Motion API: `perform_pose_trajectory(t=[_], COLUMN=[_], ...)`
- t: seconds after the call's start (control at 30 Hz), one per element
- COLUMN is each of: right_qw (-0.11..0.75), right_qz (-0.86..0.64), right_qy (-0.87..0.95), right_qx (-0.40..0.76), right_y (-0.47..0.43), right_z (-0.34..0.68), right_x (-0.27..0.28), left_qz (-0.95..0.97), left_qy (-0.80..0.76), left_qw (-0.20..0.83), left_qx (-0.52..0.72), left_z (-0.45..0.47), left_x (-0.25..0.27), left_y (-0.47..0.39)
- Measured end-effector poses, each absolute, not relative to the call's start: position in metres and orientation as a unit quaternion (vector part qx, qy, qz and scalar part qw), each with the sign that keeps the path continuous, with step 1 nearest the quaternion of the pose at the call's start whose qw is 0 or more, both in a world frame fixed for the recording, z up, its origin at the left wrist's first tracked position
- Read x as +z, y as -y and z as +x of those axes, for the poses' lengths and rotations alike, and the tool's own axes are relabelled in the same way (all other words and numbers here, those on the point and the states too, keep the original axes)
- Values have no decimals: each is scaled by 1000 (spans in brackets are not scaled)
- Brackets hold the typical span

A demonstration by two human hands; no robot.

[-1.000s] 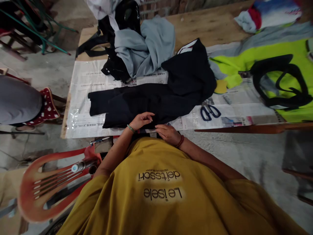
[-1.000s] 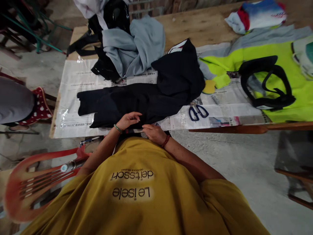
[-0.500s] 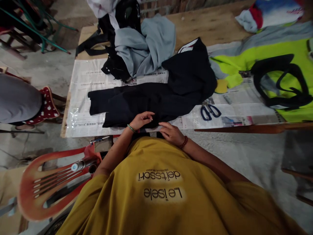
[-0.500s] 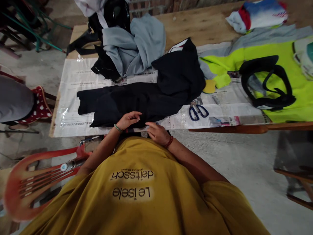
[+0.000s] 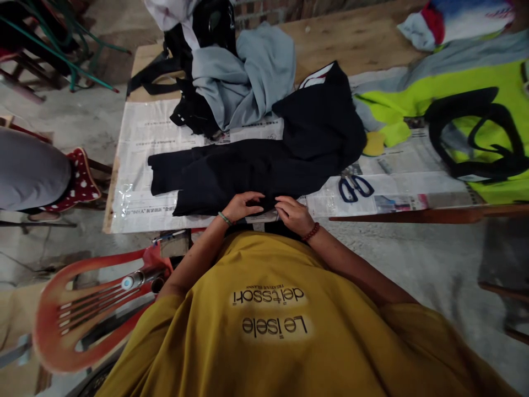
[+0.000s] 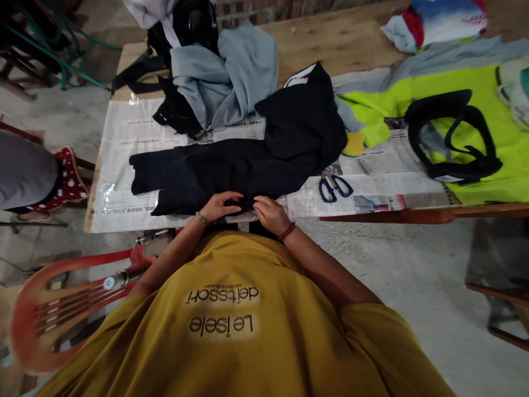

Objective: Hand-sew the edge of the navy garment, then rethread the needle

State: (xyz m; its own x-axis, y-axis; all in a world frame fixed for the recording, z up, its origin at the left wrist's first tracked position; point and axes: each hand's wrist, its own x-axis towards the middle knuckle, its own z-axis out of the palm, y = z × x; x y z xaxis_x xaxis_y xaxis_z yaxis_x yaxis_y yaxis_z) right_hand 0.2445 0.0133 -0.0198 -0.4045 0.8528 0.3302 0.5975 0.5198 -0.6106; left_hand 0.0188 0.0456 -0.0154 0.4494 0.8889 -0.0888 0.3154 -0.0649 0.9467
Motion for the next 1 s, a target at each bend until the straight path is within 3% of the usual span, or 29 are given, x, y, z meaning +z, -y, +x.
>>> perform_pose_trajectory(t=[0.2,0.3,0.43,0.5,0.77,1.0], right_qw=[360,392,302,263,256,282], right_qz=[-469,-495,-478,-486,-536,-546], right_qy=[765,690,580,557,691,685], right_qx=[255,353,586,620,411,391], right_y=[-6,3,11,10,-1,0], right_z=[244,248,249,245,229,228], right_x=[-7,7,16,13,-7,-11], left_qz=[704,705,699,696,706,726], left_qy=[-456,-455,-453,-455,-451,-438], left_qw=[441,435,443,443,434,413], left_qx=[318,327,332,335,332,333], left_z=[30,31,30,30,30,28], left_x=[-23,-25,-25,-25,-29,-28], left_y=[-44,-44,-45,-44,-44,-43])
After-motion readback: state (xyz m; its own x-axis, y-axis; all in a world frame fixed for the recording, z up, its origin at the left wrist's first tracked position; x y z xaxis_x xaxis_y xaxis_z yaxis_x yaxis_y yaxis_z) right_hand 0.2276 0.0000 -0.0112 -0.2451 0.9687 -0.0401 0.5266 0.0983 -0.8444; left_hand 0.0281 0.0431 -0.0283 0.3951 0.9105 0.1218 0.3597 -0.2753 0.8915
